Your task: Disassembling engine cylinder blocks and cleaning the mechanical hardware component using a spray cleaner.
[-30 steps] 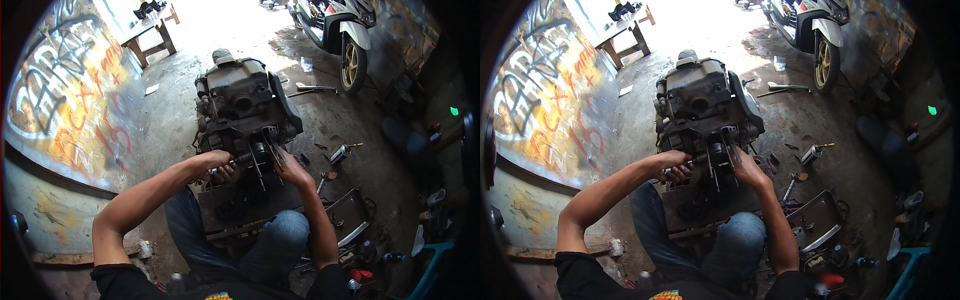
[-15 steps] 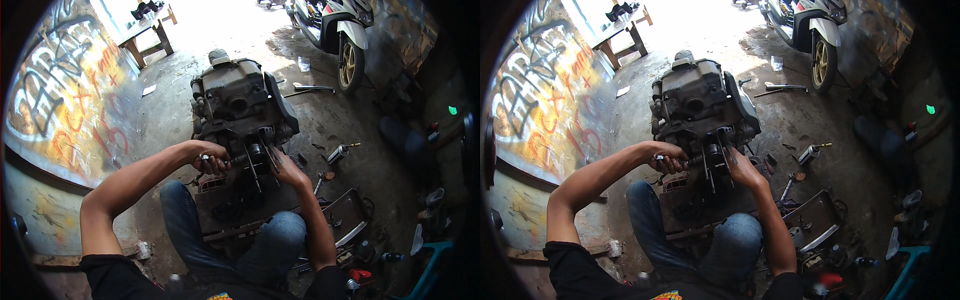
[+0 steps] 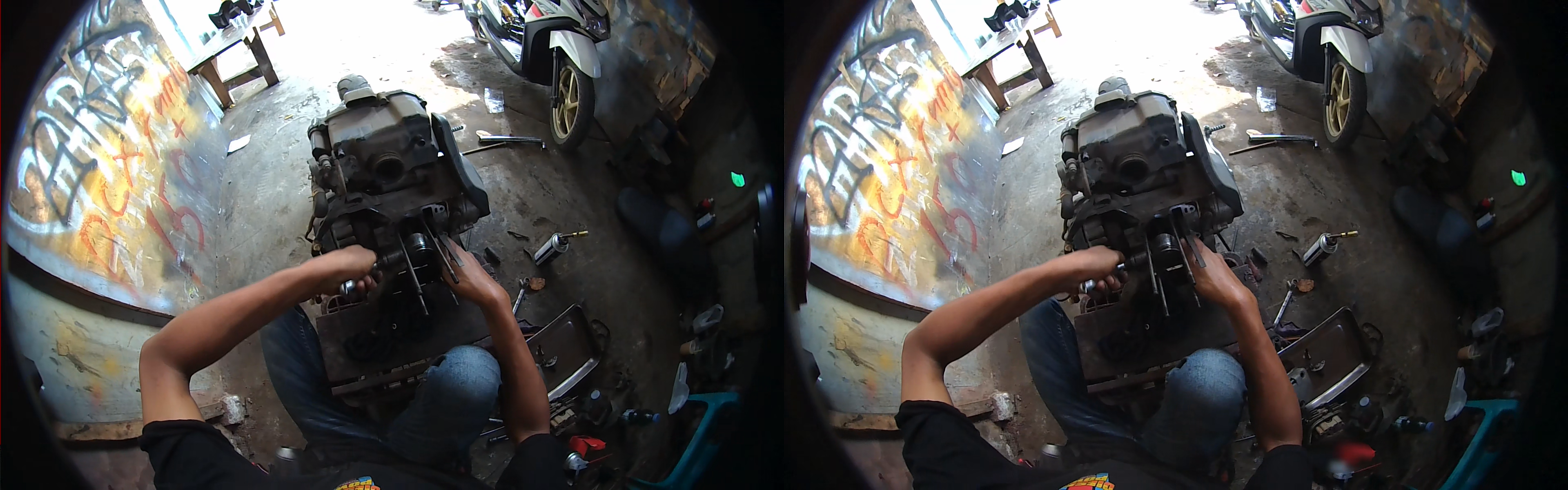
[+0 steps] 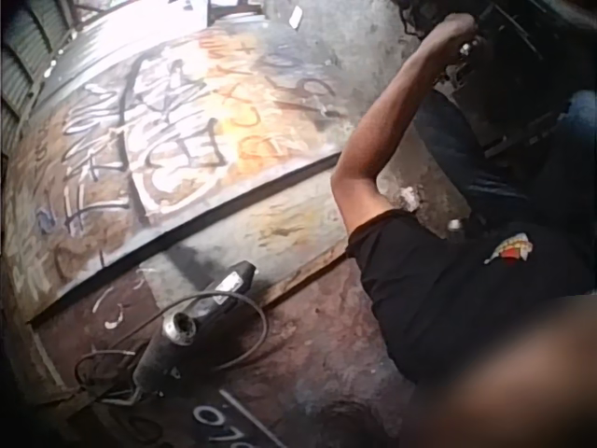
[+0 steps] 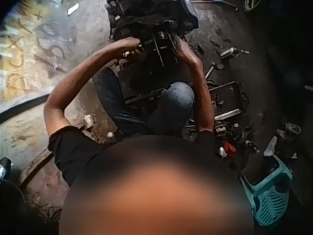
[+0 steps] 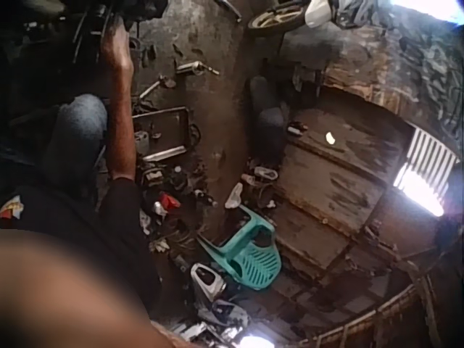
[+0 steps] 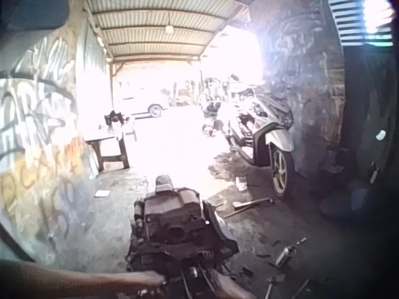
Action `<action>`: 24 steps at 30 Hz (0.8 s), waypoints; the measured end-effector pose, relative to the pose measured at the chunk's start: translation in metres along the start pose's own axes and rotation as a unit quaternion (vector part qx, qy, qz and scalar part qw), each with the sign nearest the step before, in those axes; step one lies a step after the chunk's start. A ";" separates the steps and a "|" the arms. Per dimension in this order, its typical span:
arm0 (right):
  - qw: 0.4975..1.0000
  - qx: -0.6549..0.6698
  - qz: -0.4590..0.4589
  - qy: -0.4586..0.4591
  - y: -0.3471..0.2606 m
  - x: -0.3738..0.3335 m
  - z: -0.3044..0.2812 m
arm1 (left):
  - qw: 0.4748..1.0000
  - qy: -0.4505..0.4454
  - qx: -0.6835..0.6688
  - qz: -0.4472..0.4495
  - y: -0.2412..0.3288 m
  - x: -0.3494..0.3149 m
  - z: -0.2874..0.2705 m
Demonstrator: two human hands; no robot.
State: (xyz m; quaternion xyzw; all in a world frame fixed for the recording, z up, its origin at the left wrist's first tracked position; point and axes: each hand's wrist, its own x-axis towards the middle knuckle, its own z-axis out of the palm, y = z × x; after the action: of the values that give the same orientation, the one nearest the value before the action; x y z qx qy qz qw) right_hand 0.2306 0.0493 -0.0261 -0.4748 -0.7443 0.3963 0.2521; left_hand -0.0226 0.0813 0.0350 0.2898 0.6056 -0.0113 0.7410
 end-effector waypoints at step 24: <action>0.992 -0.004 -0.112 0.050 0.022 0.001 0.003 | 0.703 0.454 0.022 0.548 -0.092 0.077 0.075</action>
State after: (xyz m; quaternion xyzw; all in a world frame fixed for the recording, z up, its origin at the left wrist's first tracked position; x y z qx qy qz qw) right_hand 0.2395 0.0540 -0.0456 -0.4086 -0.7811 0.3377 0.3299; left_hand 0.0308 -0.0028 -0.0660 0.5565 0.6026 0.5165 0.2459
